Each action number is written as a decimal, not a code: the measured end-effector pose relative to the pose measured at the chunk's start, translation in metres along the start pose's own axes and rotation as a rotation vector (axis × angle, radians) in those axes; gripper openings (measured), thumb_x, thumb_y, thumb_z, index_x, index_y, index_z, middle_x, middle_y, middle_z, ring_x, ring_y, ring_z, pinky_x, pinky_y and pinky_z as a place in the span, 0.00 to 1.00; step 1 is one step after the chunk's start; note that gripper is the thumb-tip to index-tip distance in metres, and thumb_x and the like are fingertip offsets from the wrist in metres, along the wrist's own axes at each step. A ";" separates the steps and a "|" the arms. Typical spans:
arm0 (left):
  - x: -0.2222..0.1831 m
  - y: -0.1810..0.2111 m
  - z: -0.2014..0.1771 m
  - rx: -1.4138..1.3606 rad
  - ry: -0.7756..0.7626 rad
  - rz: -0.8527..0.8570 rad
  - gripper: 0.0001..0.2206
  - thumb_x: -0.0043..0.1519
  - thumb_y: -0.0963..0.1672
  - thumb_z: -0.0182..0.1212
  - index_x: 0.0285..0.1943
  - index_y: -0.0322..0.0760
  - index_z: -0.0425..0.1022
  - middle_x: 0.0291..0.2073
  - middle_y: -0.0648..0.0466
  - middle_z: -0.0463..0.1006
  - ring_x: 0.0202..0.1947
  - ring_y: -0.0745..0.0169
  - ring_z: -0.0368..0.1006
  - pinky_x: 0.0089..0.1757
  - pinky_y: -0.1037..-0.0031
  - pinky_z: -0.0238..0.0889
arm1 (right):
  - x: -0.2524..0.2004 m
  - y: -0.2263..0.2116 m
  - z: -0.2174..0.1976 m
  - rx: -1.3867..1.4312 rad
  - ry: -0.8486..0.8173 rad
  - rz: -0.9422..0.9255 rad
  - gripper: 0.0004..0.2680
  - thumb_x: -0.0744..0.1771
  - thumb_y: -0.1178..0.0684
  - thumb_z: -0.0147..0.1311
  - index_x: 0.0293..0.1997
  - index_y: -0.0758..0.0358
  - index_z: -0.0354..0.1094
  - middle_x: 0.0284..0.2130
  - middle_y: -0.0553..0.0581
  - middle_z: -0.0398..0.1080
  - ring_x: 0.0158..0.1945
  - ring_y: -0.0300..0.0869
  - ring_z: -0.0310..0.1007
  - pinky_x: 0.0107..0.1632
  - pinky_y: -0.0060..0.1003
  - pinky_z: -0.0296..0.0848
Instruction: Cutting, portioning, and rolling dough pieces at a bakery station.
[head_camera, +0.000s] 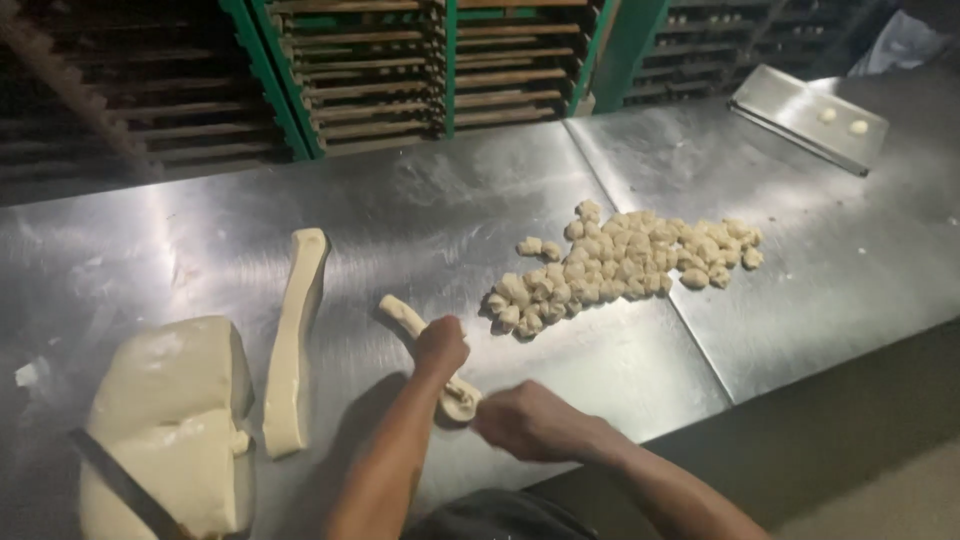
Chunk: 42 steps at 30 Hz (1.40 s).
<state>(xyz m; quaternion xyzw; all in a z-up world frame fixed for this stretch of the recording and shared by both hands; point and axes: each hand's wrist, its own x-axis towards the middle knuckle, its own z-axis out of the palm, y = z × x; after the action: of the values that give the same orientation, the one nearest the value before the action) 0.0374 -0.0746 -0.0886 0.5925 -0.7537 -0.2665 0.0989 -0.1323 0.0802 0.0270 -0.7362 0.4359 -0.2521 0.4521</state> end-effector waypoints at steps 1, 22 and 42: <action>-0.008 0.006 -0.002 0.004 0.006 0.001 0.07 0.57 0.40 0.62 0.41 0.35 0.82 0.42 0.38 0.82 0.47 0.38 0.79 0.48 0.54 0.72 | 0.009 -0.010 -0.012 -0.001 0.002 -0.007 0.06 0.69 0.52 0.55 0.40 0.62 0.74 0.29 0.55 0.72 0.31 0.44 0.72 0.36 0.38 0.73; -0.084 0.130 -0.043 -0.140 0.045 0.137 0.07 0.60 0.44 0.60 0.38 0.33 0.78 0.32 0.41 0.83 0.37 0.38 0.80 0.40 0.52 0.72 | 0.038 0.055 -0.028 -0.034 0.648 0.024 0.11 0.73 0.48 0.45 0.41 0.65 0.65 0.31 0.62 0.72 0.35 0.49 0.74 0.40 0.46 0.72; -0.050 -0.018 -0.041 -0.632 -0.247 0.445 0.12 0.62 0.48 0.58 0.43 0.34 0.77 0.34 0.43 0.82 0.39 0.42 0.80 0.44 0.60 0.72 | 0.059 -0.026 0.000 -0.392 0.624 0.099 0.06 0.67 0.56 0.62 0.46 0.60 0.76 0.40 0.58 0.78 0.41 0.45 0.79 0.44 0.37 0.77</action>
<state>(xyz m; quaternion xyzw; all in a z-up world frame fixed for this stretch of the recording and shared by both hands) 0.0855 -0.0420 -0.0551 0.3190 -0.7506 -0.5265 0.2402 -0.0929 0.0342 0.0486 -0.6747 0.6277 -0.3539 0.1597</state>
